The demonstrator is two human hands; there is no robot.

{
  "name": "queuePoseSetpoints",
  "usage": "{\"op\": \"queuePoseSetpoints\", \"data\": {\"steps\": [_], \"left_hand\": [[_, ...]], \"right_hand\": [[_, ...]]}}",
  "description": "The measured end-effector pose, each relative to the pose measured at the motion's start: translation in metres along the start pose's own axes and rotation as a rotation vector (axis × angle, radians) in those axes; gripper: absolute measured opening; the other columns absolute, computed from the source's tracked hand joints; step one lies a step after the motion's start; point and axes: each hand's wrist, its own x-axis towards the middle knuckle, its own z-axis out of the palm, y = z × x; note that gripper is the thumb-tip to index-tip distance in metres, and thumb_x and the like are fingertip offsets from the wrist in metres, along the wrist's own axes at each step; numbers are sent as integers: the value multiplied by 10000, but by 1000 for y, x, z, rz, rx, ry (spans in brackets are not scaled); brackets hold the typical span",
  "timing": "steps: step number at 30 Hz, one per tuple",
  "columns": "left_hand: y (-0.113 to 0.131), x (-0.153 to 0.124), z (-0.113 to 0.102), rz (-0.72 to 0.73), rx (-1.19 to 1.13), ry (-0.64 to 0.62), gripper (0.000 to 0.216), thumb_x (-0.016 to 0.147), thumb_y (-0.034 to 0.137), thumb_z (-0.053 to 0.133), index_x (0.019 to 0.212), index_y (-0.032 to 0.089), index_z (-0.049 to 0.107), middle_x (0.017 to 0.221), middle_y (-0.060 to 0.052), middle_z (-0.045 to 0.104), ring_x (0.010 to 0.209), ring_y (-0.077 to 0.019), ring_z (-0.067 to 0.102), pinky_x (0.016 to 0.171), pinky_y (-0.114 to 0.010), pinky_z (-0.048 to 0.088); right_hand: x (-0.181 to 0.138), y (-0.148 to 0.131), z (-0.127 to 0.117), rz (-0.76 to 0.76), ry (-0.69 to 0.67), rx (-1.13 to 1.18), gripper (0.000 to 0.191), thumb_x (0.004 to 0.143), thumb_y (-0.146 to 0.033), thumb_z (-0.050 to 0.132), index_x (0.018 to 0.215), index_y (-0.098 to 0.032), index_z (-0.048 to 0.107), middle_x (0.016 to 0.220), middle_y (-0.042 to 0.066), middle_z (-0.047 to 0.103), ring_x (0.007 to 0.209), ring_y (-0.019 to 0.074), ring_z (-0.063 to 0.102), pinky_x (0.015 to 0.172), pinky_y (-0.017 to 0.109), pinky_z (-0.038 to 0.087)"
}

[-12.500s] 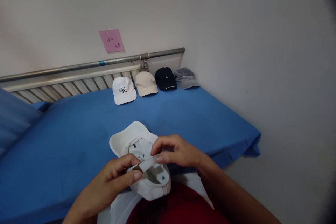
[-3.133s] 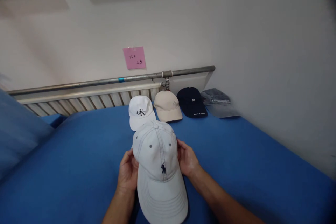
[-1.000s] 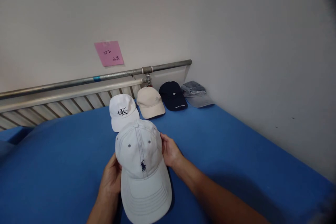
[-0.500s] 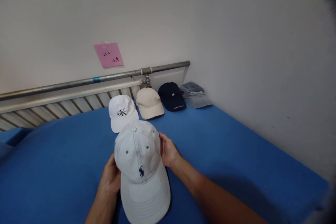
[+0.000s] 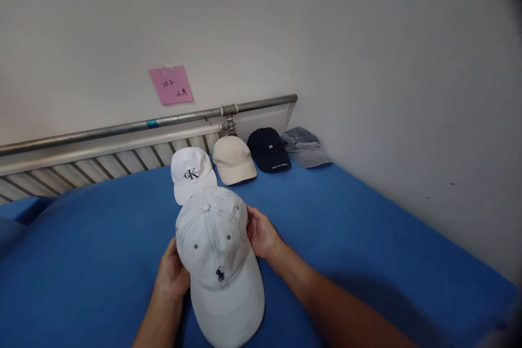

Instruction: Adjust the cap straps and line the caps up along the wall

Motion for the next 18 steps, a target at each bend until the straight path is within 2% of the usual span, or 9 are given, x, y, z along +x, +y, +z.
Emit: {"op": "queuePoseSetpoints", "data": {"steps": [4, 10, 14, 18], "left_hand": [[-1, 2, -2, -11, -27, -18, 298, 895, 171, 439, 856, 142, 733, 755, -100, 756, 985, -287, 682, 951, -428, 501], [1, 4, -3, -15, 16, 27, 301, 891, 148, 443, 1069, 139, 686, 717, -73, 745, 965, -280, 690, 938, -418, 511], [0, 4, -6, -16, 72, -31, 253, 879, 160, 496, 1040, 130, 688, 804, -90, 756, 994, -288, 677, 941, -406, 507], [-5, -1, -8, 54, 107, -99, 195, 876, 137, 525, 961, 133, 700, 799, -72, 757, 815, -232, 719, 838, -337, 558]], "right_hand": [[-1, -1, 1, 7, 13, 17, 221, 881, -308, 483, 815, -183, 653, 696, 18, 704, 686, 184, 655, 785, 323, 483], [3, 1, -3, -2, -17, -13, 207, 868, -316, 502, 822, -188, 658, 702, 28, 703, 742, 198, 667, 790, 332, 484], [6, 1, -6, -18, -34, -27, 191, 851, -315, 518, 830, -190, 661, 724, 41, 708, 803, 215, 670, 807, 349, 489], [7, -3, -8, -54, -21, -11, 175, 837, -305, 524, 797, -200, 657, 709, 30, 709, 795, 212, 672, 791, 343, 497]]}}
